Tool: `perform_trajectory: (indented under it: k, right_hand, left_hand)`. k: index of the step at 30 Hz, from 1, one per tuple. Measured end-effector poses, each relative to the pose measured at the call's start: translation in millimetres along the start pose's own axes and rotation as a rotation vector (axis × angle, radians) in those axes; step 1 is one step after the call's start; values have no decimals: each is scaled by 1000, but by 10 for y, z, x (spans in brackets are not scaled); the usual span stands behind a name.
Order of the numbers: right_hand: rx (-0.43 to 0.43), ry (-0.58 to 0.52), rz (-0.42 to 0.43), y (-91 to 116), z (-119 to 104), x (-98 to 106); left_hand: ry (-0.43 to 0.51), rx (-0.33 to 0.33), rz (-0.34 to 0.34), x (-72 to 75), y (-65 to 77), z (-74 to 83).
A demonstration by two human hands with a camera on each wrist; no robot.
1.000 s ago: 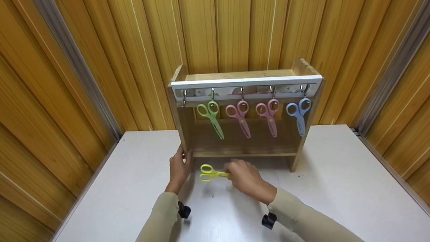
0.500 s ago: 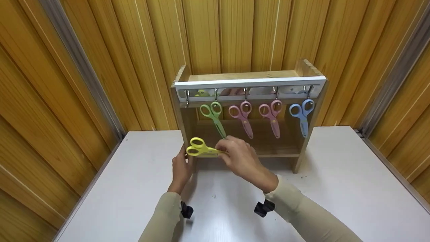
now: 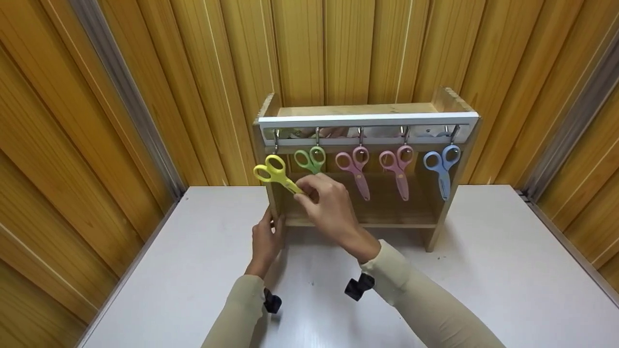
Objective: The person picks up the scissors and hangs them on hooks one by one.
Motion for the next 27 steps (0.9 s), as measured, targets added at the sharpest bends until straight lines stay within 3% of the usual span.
perform_trajectory:
  k: [10,17,27]
  right_hand:
    - [-78,-15,40,-71,35,-81]
    - [-89,6,48,-84,44,-140]
    - [-100,5,53,-64,33,-188]
  left_hand:
    - [0,-40,0,-43,-4,44]
    - [-37,-36,14,-32,-3,39]
    - [-20,-12,14,-2,4,35]
Point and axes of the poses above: each hand's wrist, its own y-axis away from the middle knuckle, its own x-axis out of the back of the hand, z = x × y, the point moved 6 cm from there along -y, towards the middle knuckle, and after that the axes turned 6 degrees about y, right-handed, at the moved point
